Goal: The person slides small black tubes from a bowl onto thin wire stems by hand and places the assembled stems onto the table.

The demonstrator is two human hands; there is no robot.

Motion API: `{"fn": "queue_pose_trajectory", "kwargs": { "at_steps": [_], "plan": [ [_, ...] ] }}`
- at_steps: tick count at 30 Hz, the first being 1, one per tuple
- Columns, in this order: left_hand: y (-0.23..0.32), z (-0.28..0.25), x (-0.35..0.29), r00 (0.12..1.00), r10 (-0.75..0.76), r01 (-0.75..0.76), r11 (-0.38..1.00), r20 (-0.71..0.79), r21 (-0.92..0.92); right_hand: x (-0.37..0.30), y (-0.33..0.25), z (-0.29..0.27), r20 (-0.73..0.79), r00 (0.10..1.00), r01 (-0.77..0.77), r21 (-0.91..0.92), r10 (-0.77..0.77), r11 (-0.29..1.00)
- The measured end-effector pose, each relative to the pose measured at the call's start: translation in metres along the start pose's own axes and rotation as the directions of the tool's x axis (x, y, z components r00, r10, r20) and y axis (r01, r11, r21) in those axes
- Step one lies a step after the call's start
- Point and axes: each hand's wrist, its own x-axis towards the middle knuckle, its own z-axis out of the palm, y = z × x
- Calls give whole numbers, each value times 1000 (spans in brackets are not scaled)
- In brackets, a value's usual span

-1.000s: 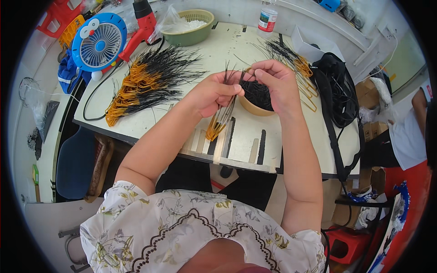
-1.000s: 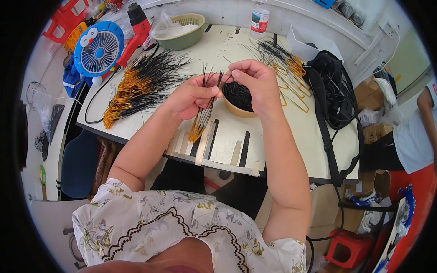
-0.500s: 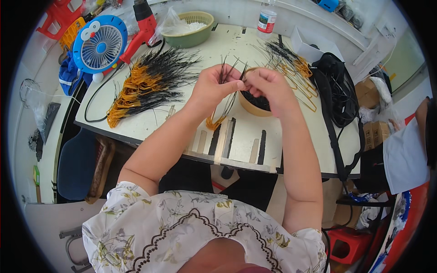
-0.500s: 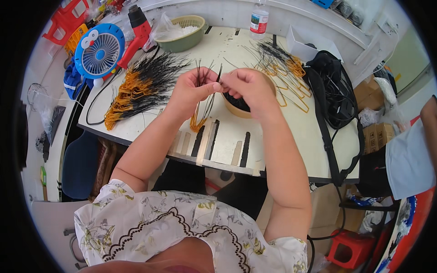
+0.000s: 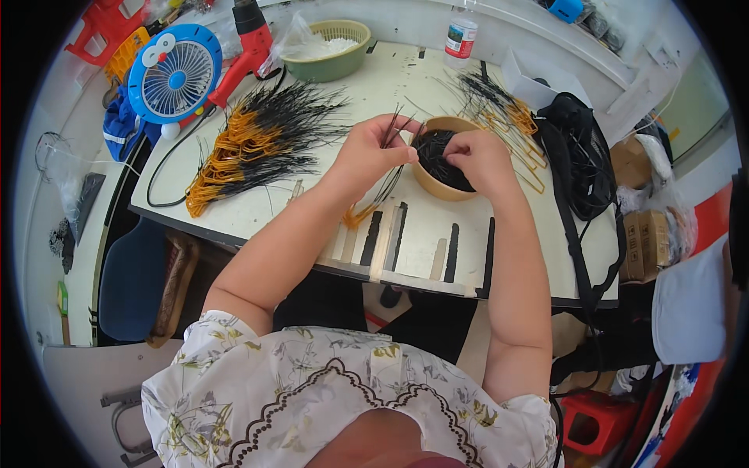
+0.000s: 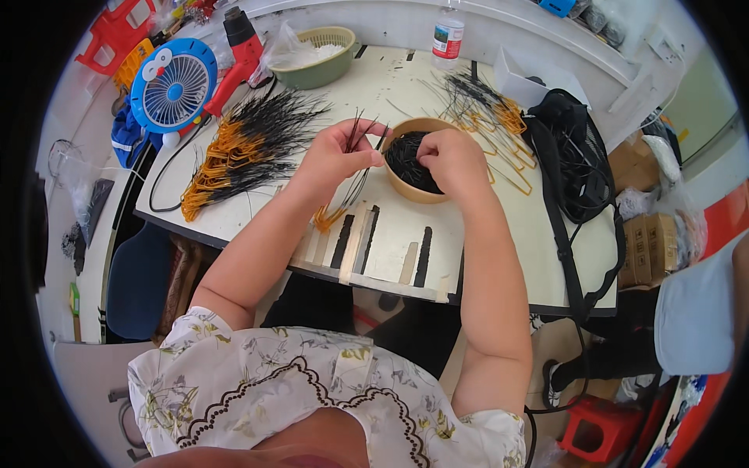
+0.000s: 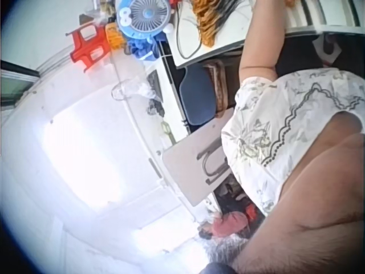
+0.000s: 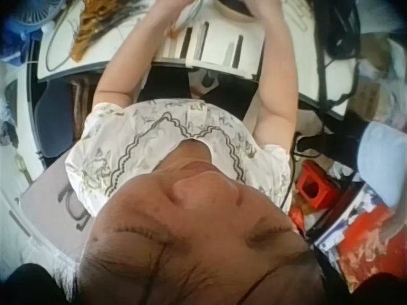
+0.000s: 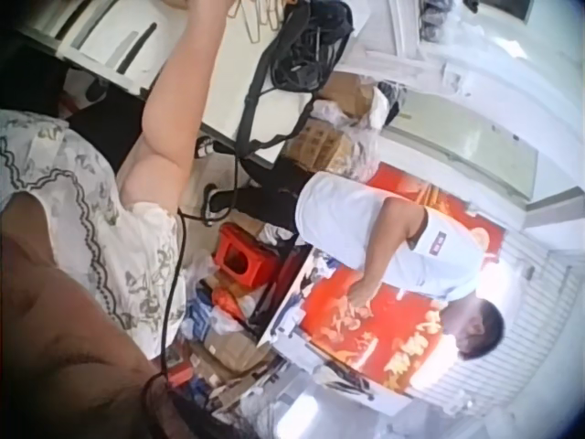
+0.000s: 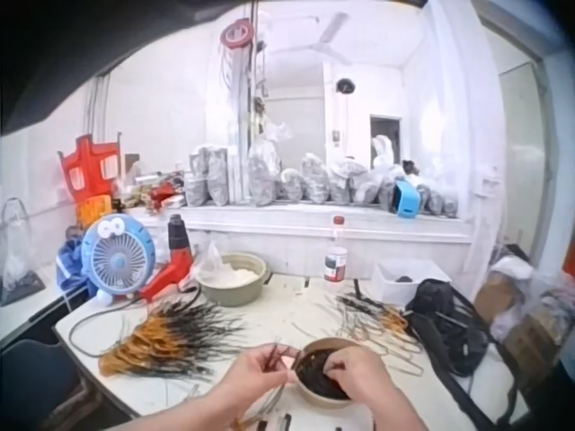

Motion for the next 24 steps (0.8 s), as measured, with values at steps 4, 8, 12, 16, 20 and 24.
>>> {"fn": "queue_pose_trajectory", "kwargs": {
  "at_steps": [4,8,12,16,20,24],
  "plan": [
    [-5,1,1,1000,19,-19,997,-1,73,5,-3,-6,-52,999,12,353,7,936],
    [-3,4,-1,1000,8,-8,993,3,122,7,-10,-6,-106,989,146,771,-102,620],
    [-2,5,-3,1000,3,-5,990,18,143,6,-18,-5,-156,982,190,760,-110,621],
    [-1,8,-3,1000,8,-13,984,29,175,4,-22,-4,-148,986,166,764,-81,623],
    [0,8,-4,999,4,-10,983,33,184,4,-20,-3,-149,986,165,761,-78,628],
    [0,9,-5,999,-3,-3,983,32,183,5,-19,-4,-132,988,151,754,-78,639]
  ]
}}
